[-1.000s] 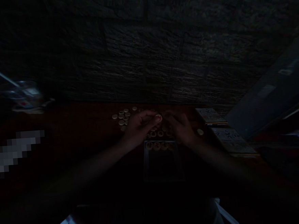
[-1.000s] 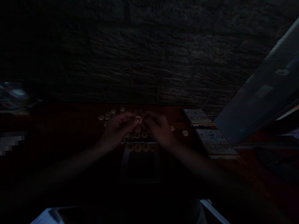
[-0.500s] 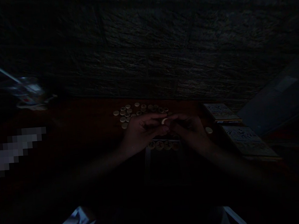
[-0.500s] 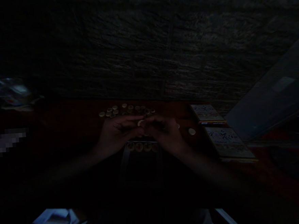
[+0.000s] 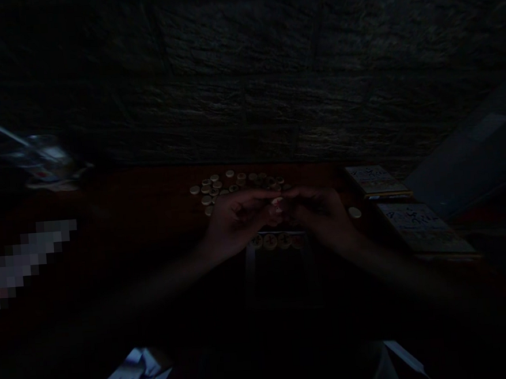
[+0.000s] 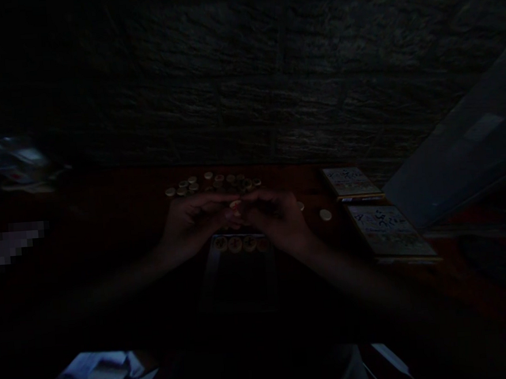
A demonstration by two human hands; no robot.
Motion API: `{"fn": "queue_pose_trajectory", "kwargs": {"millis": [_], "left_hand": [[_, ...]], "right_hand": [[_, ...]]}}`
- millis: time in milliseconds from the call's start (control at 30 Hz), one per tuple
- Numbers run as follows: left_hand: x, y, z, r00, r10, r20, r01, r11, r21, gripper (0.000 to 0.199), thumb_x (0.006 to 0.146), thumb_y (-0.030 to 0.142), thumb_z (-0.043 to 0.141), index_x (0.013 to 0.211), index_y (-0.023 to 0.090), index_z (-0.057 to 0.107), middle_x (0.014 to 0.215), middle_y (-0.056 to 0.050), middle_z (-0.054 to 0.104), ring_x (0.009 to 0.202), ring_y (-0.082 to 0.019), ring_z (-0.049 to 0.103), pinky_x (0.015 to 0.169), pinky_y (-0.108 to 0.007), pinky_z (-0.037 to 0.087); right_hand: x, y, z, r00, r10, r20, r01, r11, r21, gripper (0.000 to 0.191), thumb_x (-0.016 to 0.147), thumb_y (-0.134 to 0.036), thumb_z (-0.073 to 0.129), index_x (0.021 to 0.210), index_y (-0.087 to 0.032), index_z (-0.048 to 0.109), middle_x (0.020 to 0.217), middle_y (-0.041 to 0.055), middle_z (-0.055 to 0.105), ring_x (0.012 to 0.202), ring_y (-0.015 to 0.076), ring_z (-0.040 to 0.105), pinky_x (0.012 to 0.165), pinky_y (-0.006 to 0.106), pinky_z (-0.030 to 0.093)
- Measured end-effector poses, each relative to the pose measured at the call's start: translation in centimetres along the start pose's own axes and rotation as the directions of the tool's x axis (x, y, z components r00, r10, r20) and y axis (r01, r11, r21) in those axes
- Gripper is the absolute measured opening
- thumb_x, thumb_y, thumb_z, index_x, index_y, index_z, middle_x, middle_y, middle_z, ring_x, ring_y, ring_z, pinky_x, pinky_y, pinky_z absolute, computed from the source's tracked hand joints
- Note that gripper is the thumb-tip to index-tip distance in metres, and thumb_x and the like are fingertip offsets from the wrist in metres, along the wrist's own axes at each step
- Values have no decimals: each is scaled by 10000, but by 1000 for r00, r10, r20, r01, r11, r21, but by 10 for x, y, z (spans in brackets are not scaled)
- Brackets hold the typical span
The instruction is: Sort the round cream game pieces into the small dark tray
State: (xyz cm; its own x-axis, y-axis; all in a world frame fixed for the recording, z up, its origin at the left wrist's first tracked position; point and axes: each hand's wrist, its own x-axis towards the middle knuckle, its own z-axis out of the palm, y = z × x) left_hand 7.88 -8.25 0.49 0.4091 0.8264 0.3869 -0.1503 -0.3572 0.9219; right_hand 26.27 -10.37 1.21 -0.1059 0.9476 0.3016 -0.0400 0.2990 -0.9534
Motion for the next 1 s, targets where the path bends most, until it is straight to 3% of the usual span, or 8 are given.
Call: {"fn": "queue_pose_trajectory", "kwargs": {"millis": [133,267,500,700,867,1000], "left_hand": [[-1,2,1,997,72,36,-76,991,109,265,845,193,765,1107,152,752,917,-75,827,791,-190,798,728,-253,644],[-2,1,1,997,71,40,-76,984,161,313,826,175,772,1136,142,744,906,-75,828,789,-192,796,715,-245,632],[-1,-1,1,1000,17,-6,-16,997,78,345,811,214,808,1150,177,759,906,-58,829,808,-197,797,746,-274,651],[0,1,1,998,-30,-51,28,998,-50,304,804,221,827,1101,179,775,869,-46,828,768,-205,803,732,-294,672],[0,2,2,993,-97,-73,86,986,-144,256,830,270,812,1072,187,794,917,-55,829,771,-229,806,733,-336,689],[-2,2,1,994,-92,-65,84,988,-127,246,850,287,788,1078,197,797,964,-56,828,787,-235,807,759,-361,692]], "right_hand": [[-1,-1,1,999,-32,4,32,999,-26,157,722,-317,896,783,-205,805,701,8,770,645,135,715,621,215,569],[-1,-2,1,999,-39,8,39,999,-27,133,742,-299,887,772,-200,803,678,-1,762,604,115,694,591,196,555],[0,-1,-1,999,10,36,-11,1000,16,188,738,-326,888,882,-223,823,755,12,782,685,145,724,651,241,586],[0,-3,-1,997,65,46,-67,997,33,215,773,-401,851,916,-241,834,766,10,774,656,129,687,616,237,547],[0,-3,-1,999,37,36,-36,999,-28,208,802,-410,825,921,-241,841,671,-11,725,561,101,608,541,217,490],[0,-2,0,999,-3,36,5,999,-38,188,741,-346,881,894,-245,836,741,-2,766,643,127,678,627,237,552]]}}
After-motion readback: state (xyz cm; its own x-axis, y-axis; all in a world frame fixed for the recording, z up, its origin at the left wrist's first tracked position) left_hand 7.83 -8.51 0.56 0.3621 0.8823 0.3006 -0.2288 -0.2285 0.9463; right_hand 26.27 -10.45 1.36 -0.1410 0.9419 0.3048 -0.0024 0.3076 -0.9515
